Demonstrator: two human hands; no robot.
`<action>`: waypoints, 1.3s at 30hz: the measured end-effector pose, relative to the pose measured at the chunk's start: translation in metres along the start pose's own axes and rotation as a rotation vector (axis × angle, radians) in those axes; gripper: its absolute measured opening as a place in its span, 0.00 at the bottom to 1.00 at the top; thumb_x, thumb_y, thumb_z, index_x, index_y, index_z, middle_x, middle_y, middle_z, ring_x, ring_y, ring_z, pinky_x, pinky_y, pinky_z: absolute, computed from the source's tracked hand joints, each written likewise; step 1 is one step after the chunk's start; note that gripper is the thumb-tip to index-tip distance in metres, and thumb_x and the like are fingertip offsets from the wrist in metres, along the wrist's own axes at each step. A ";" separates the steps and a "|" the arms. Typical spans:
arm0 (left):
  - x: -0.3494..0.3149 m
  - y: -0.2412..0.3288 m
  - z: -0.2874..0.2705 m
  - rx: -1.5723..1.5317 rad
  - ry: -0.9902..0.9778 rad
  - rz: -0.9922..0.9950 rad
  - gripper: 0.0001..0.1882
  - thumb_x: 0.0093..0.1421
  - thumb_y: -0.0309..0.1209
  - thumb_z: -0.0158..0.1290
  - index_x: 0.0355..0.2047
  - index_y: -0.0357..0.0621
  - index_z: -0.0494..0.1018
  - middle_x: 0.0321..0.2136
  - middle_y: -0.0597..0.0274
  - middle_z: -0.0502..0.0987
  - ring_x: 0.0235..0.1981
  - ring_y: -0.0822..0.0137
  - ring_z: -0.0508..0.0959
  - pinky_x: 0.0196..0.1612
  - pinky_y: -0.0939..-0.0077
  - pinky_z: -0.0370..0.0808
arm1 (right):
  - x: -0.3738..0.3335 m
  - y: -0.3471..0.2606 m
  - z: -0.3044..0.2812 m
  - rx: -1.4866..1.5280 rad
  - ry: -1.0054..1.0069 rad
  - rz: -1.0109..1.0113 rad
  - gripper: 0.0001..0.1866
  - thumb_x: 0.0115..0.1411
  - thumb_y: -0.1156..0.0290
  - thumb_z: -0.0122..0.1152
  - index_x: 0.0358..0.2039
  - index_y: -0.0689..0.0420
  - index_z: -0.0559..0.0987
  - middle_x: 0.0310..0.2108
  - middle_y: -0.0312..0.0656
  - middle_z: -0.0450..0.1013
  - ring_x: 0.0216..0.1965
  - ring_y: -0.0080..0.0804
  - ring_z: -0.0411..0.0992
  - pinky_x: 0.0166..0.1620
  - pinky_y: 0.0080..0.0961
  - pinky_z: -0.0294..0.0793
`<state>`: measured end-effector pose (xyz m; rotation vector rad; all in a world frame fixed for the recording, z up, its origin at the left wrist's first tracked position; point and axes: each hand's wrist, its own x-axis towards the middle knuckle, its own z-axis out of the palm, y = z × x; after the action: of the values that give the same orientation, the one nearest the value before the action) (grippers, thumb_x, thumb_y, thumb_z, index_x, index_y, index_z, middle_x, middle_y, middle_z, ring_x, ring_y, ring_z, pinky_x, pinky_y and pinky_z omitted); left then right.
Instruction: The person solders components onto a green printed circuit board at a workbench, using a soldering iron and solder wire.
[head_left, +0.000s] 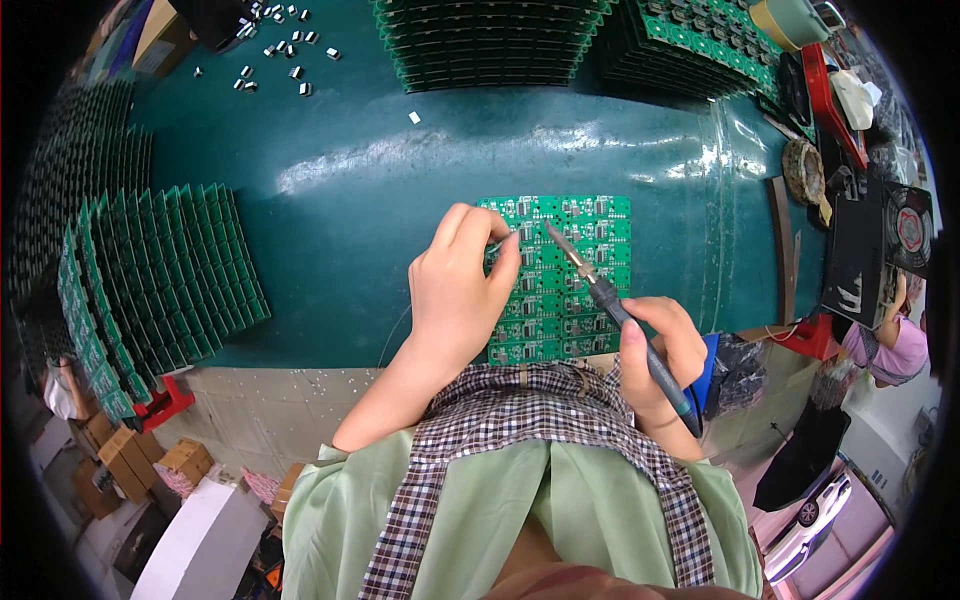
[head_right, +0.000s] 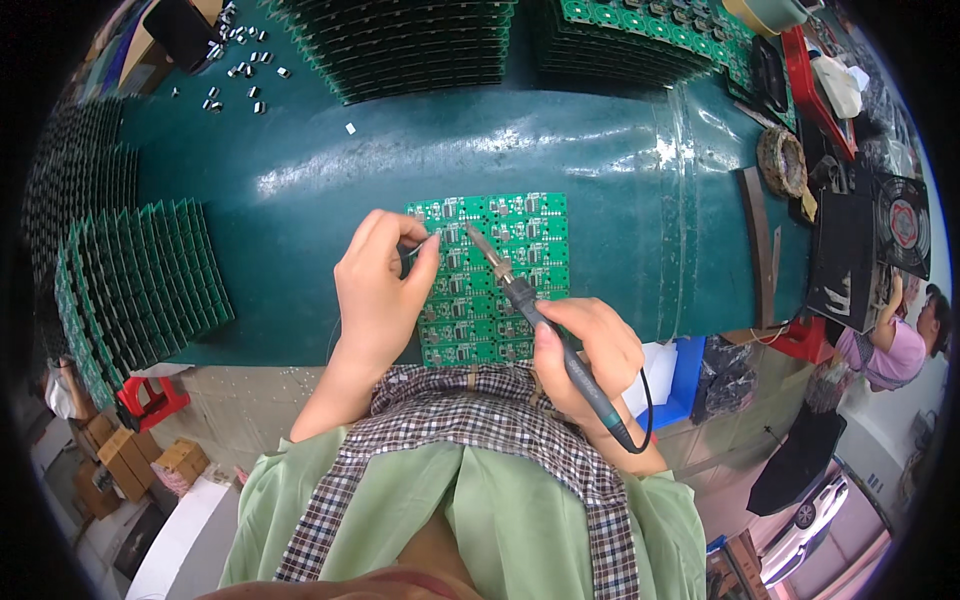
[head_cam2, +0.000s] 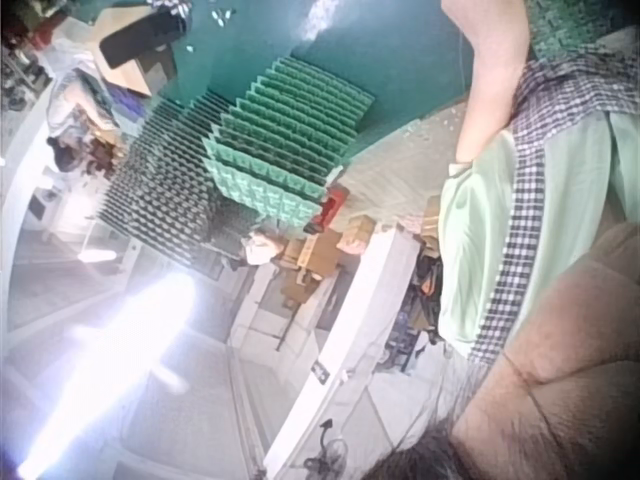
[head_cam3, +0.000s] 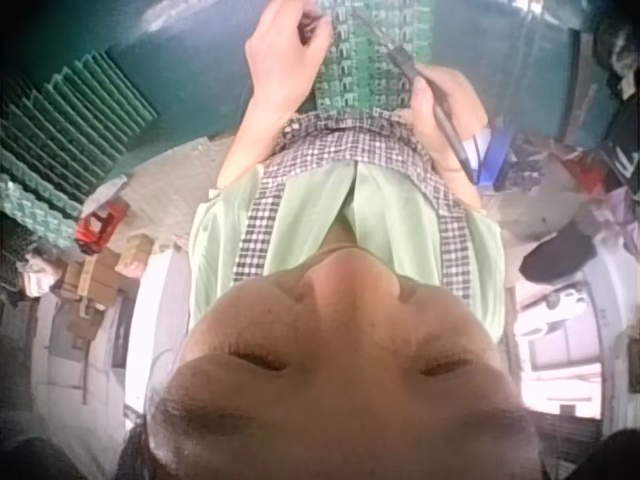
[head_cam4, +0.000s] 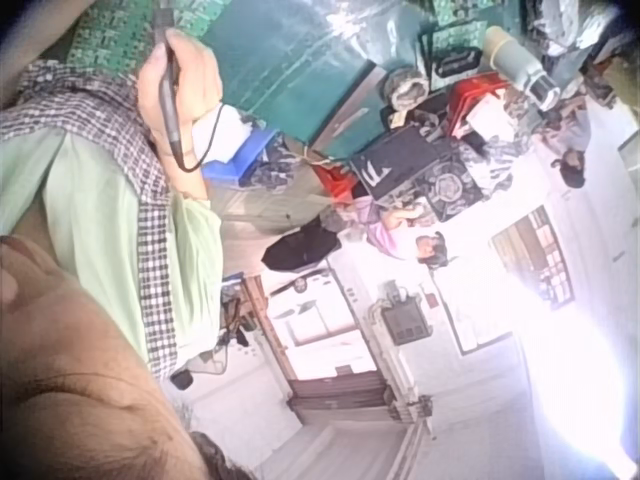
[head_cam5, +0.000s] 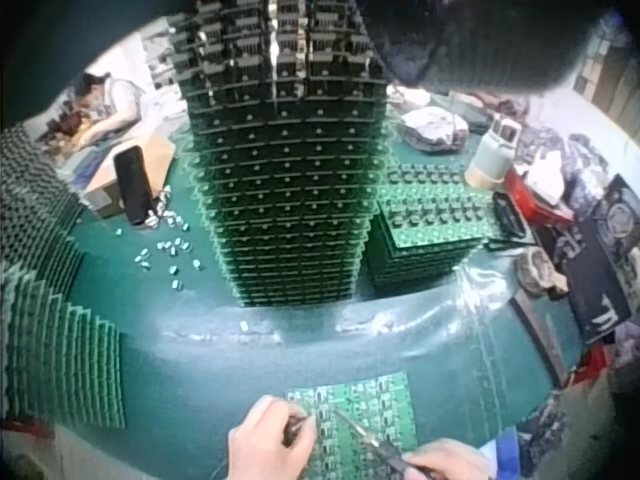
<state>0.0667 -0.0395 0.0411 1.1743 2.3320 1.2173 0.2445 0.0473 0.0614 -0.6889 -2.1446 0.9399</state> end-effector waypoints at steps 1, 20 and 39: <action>-0.003 0.000 0.000 0.002 -0.002 -0.002 0.06 0.50 0.21 0.57 0.29 0.40 0.72 0.27 0.64 0.73 0.15 0.73 0.66 0.19 0.78 0.63 | -0.001 0.000 -0.001 0.005 0.003 -0.008 0.08 0.47 0.79 0.61 0.30 0.65 0.77 0.24 0.47 0.75 0.24 0.38 0.75 0.28 0.27 0.73; -0.012 -0.004 0.012 0.113 0.076 0.153 0.07 0.50 0.20 0.55 0.29 0.40 0.69 0.29 0.59 0.71 0.24 0.58 0.76 0.24 0.68 0.73 | -0.003 -0.003 0.003 0.006 -0.075 0.025 0.10 0.47 0.80 0.62 0.32 0.64 0.78 0.24 0.47 0.75 0.24 0.38 0.75 0.29 0.27 0.74; -0.017 -0.003 -0.005 0.038 -0.045 0.069 0.06 0.49 0.21 0.58 0.29 0.40 0.73 0.29 0.60 0.74 0.28 0.62 0.77 0.29 0.72 0.72 | -0.012 -0.003 -0.001 0.028 -0.017 -0.032 0.09 0.47 0.78 0.61 0.31 0.66 0.77 0.24 0.47 0.75 0.23 0.38 0.74 0.27 0.27 0.73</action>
<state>0.0739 -0.0562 0.0396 1.2904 2.3097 1.1614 0.2524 0.0383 0.0597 -0.6336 -2.1472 0.9602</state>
